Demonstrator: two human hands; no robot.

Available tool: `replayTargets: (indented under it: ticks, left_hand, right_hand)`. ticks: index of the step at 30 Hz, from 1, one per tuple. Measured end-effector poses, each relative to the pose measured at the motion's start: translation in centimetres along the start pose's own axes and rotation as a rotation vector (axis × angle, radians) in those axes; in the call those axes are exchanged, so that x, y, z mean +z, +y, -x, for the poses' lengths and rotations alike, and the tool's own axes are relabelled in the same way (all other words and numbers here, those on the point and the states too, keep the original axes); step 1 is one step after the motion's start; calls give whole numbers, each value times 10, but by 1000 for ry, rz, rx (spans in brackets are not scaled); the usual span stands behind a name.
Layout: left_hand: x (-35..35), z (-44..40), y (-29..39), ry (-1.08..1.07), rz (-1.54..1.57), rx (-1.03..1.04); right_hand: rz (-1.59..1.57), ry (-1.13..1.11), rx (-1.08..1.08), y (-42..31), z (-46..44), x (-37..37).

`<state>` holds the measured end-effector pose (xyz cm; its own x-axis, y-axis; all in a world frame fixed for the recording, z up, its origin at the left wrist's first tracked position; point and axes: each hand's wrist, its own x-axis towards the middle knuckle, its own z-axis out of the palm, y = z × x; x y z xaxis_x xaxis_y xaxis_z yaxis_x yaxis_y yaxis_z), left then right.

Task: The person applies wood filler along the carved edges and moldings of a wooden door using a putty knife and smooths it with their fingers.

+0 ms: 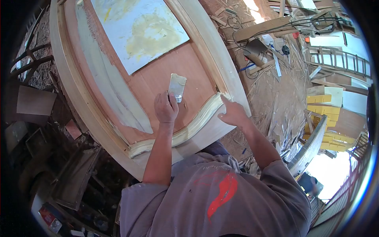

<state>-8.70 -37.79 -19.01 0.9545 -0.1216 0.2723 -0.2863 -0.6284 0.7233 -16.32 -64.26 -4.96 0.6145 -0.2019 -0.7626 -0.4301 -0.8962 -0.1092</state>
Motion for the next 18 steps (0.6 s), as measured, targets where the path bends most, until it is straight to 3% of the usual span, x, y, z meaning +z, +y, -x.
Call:
replayTargets:
  ticks: [12, 18]
  left_hand:
    - [-2, -1, 3, 7, -21, 6]
    - [-1, 0, 1, -16, -32, -9]
  right_hand:
    - [137, -47, 16, -33, 5, 17]
    - [109, -97, -96, -54, 19, 39]
